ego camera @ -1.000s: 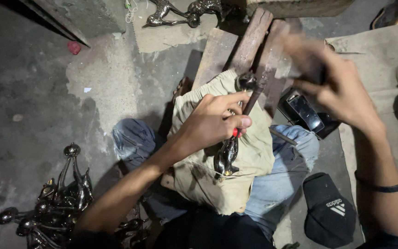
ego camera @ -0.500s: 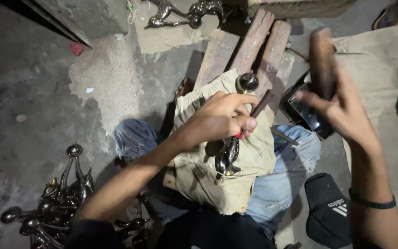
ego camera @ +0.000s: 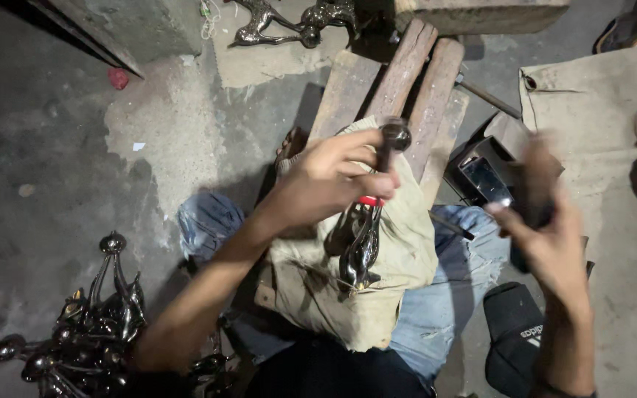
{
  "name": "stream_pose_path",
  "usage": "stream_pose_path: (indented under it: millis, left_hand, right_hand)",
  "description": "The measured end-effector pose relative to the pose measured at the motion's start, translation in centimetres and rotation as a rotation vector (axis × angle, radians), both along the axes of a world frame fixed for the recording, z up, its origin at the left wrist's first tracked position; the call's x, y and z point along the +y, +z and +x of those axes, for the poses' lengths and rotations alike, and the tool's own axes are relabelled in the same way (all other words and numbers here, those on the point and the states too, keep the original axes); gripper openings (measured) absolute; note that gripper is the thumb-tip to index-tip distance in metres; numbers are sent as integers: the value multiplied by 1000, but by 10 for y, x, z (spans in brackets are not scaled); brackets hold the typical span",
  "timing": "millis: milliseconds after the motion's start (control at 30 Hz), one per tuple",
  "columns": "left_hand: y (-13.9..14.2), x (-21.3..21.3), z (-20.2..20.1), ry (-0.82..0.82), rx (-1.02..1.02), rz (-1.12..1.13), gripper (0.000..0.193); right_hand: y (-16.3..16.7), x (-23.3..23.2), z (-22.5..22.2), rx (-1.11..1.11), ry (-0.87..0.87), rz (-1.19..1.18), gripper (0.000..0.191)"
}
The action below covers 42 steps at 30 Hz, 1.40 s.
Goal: The person sits on the floor and repeatedly hammers a metal rod against a decorative metal piece held in the left hand. The person rotates the piece occasionally to strike different areas, then sets the hammer down and continues holding the piece.
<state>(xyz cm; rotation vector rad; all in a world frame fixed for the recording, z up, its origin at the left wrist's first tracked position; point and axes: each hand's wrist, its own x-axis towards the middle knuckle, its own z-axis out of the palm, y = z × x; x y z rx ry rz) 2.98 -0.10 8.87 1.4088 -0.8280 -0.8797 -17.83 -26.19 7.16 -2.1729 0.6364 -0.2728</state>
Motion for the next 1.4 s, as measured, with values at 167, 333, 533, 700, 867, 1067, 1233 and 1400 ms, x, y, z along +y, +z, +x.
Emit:
stream_pose_path:
  millis: [167,333,533,700,867,1067,1233,1400]
  left_hand:
    - [-25,13,-12,89,127,-178,31]
    - [-44,10,-25,95,259,-189,28]
    - [-43,10,-30,154,241,-68,17]
    - [-36,8,-32,124,292,-118,15]
    - [-28,4,-34,150,275,-65,15]
    - [-33,12,-32,323,146,-71,19]
    - [-58,40,-25,552,366,14,31]
    - [-84,63,-36,716,431,-1,38]
  right_hand:
    - [-82,-2,-44,-418,-478,-208,51]
    - [-139,21,-79,-413,-580,-251,47]
    - [-91,-21,-62,-367,-396,-47,42]
    - [13,-49,29,-26,-68,-579,42]
    - [67,-9,115,-112,443,-187,60]
    - [93,25,138,291,562,-333,63]
    - [29,7,80,-248,227,-307,67]
    - [-78,-16,-21,-196,-473,36,63]
